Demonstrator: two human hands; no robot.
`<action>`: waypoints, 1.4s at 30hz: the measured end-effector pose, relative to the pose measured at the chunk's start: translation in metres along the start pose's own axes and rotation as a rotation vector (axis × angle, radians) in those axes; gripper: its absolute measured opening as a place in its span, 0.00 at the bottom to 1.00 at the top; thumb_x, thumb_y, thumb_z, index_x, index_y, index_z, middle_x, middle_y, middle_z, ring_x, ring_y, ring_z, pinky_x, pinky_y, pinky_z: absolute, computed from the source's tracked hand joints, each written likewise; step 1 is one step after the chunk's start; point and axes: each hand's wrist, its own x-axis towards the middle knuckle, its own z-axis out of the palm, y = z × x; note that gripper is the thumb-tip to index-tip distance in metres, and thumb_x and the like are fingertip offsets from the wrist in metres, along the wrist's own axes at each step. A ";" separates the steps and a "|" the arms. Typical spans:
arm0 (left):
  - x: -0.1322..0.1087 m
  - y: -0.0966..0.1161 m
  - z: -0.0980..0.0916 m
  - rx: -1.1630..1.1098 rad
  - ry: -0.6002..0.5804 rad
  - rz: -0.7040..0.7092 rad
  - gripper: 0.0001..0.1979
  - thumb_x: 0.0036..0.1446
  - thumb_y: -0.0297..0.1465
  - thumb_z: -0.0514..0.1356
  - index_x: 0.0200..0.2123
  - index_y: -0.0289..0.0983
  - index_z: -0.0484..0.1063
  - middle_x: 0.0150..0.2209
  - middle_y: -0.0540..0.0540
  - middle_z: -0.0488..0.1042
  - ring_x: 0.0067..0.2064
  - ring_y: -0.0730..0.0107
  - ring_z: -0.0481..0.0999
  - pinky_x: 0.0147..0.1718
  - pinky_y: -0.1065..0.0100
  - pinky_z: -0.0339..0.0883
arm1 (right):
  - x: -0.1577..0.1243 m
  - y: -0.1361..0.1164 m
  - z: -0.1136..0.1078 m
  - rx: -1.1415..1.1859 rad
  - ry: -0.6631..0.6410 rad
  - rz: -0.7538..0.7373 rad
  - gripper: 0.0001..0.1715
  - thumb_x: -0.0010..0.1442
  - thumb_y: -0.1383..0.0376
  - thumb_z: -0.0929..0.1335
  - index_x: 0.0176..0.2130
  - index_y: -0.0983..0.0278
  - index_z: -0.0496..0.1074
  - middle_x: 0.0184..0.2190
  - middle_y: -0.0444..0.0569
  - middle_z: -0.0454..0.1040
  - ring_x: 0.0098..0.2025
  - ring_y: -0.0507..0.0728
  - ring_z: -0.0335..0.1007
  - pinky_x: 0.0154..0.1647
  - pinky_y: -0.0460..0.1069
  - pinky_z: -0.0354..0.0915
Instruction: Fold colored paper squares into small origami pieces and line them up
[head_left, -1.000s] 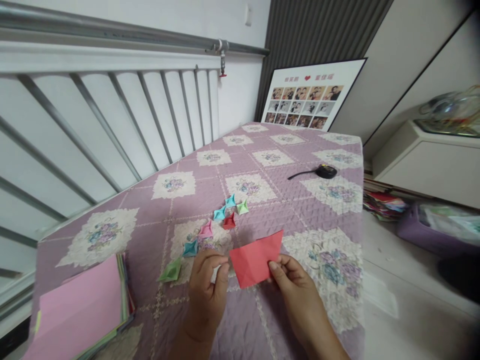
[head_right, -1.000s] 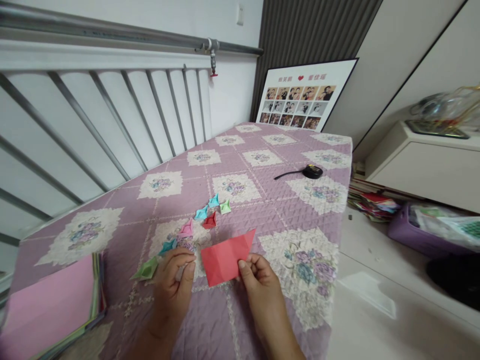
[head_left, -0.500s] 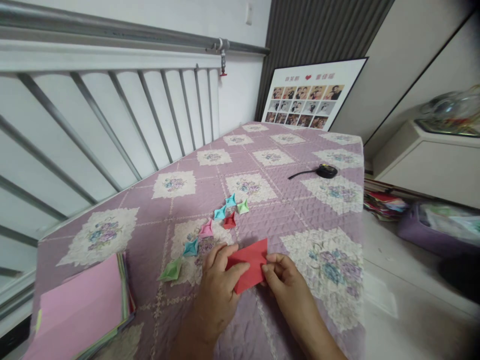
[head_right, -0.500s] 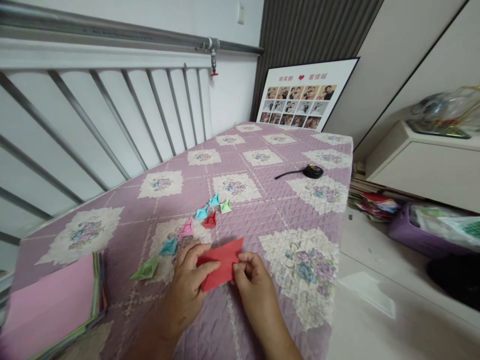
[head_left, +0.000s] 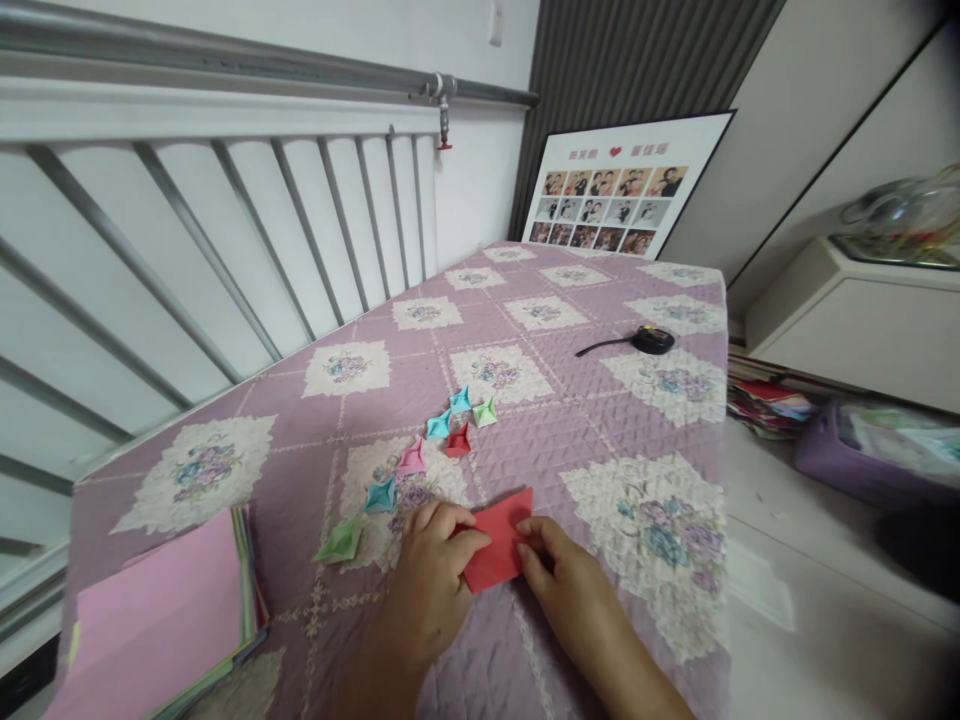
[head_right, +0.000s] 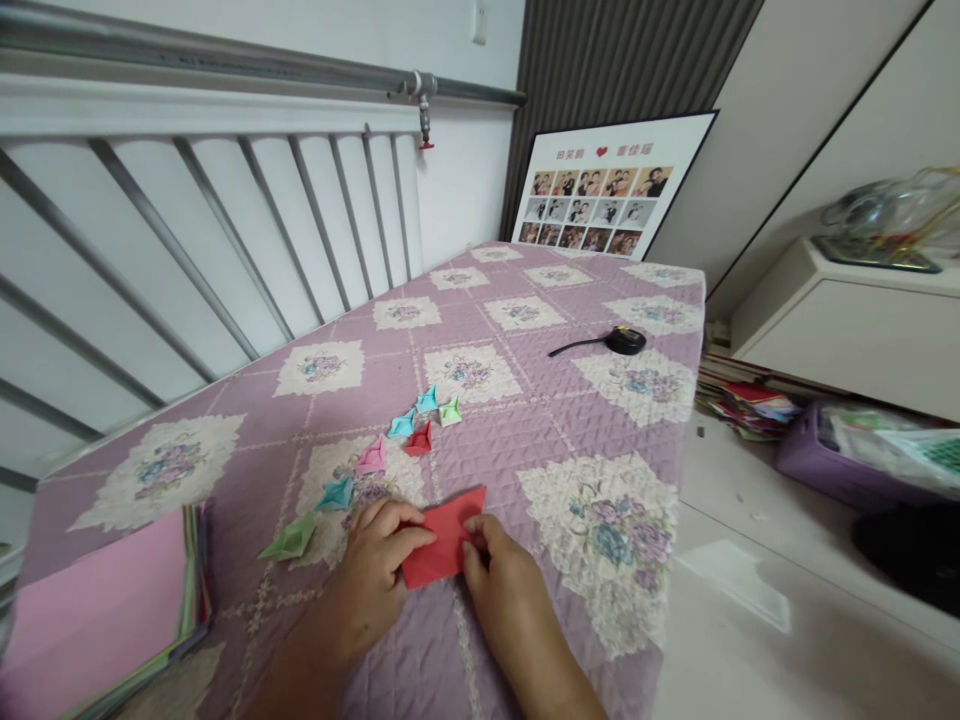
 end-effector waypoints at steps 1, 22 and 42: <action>0.000 -0.001 -0.001 -0.004 0.008 0.000 0.26 0.42 0.13 0.52 0.39 0.44 0.75 0.41 0.48 0.72 0.46 0.62 0.66 0.46 0.57 0.59 | 0.000 0.001 0.000 0.005 0.009 -0.005 0.12 0.58 0.59 0.62 0.39 0.59 0.69 0.32 0.47 0.79 0.32 0.57 0.76 0.33 0.49 0.68; -0.002 -0.010 0.001 0.110 -0.027 -0.174 0.08 0.51 0.24 0.60 0.30 0.42 0.76 0.34 0.49 0.72 0.40 0.63 0.69 0.43 0.57 0.58 | -0.002 0.003 -0.002 -0.490 0.013 -0.341 0.12 0.53 0.74 0.62 0.26 0.61 0.70 0.28 0.48 0.71 0.32 0.56 0.69 0.34 0.48 0.65; 0.002 -0.007 0.002 0.265 0.019 -0.330 0.05 0.56 0.26 0.59 0.28 0.39 0.72 0.33 0.47 0.71 0.39 0.61 0.68 0.39 0.61 0.56 | 0.003 -0.006 0.009 -0.679 0.024 -0.189 0.14 0.60 0.63 0.66 0.24 0.60 0.70 0.31 0.50 0.73 0.34 0.58 0.67 0.34 0.51 0.60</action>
